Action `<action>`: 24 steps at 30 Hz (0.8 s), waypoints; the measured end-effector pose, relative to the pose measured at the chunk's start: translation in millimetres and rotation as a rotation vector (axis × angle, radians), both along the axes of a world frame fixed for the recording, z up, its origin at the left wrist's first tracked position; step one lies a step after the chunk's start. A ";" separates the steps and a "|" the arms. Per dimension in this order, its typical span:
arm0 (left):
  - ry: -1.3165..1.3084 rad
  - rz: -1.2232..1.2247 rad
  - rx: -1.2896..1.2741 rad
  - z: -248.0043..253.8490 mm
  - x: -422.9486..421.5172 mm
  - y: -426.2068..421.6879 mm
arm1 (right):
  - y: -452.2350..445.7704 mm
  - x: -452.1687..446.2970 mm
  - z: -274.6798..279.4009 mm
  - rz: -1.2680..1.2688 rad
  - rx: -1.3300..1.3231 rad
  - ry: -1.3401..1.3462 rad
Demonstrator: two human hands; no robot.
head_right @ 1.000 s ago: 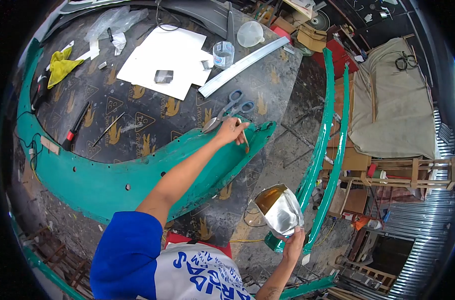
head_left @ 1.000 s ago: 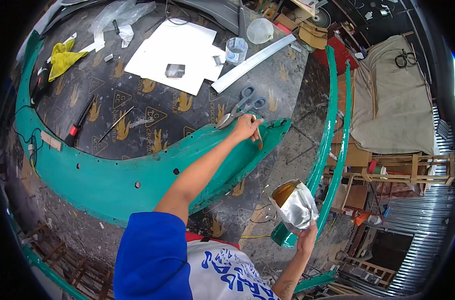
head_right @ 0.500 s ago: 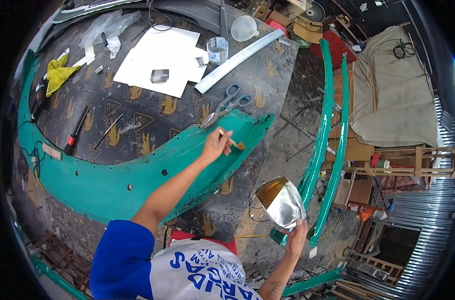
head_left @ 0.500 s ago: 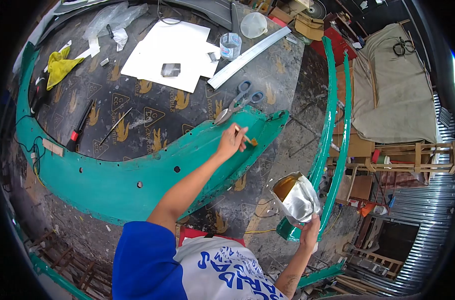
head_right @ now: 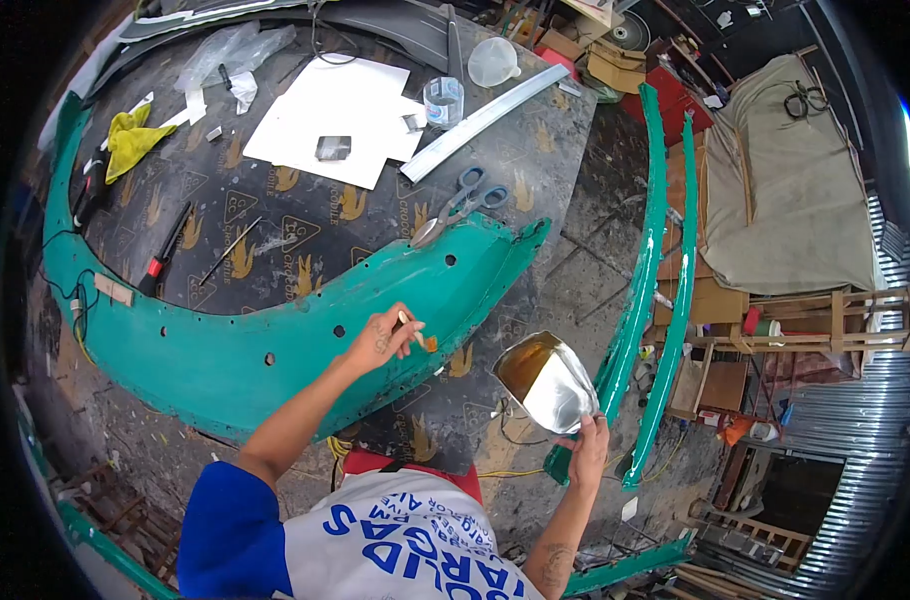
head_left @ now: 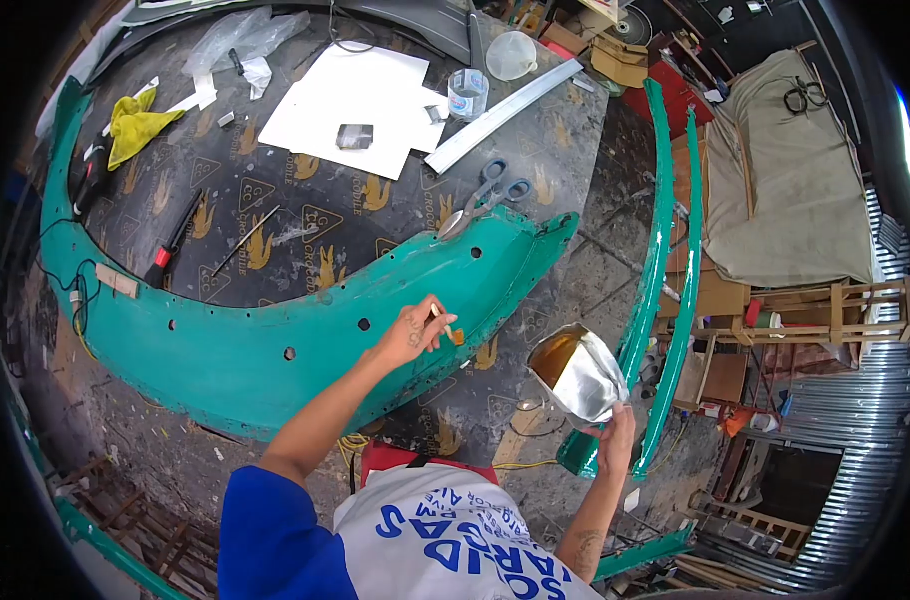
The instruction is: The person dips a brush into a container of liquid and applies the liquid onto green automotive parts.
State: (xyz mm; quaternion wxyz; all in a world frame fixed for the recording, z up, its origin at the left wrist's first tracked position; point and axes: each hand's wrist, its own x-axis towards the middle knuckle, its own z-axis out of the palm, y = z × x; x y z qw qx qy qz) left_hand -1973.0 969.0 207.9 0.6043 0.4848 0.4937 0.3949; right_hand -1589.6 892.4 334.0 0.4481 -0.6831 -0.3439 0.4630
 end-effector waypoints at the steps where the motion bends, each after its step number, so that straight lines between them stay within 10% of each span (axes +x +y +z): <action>1: 0.003 -0.008 0.006 4.5 -3.8 -0.5 | 0.4 -4.8 1.5 0.010 -0.022 -0.012; 12: 0.062 -0.220 0.387 127.6 16.9 31.3 | 13.8 -56.2 4.0 0.113 -0.096 -0.089; 17: 0.368 -0.390 0.737 96.6 41.9 49.0 | 21.3 -70.1 3.6 0.125 -0.073 -0.078; 24: -0.029 -0.208 0.161 104.8 10.7 84.6 | 35.6 -72.6 9.3 0.044 -0.022 -0.001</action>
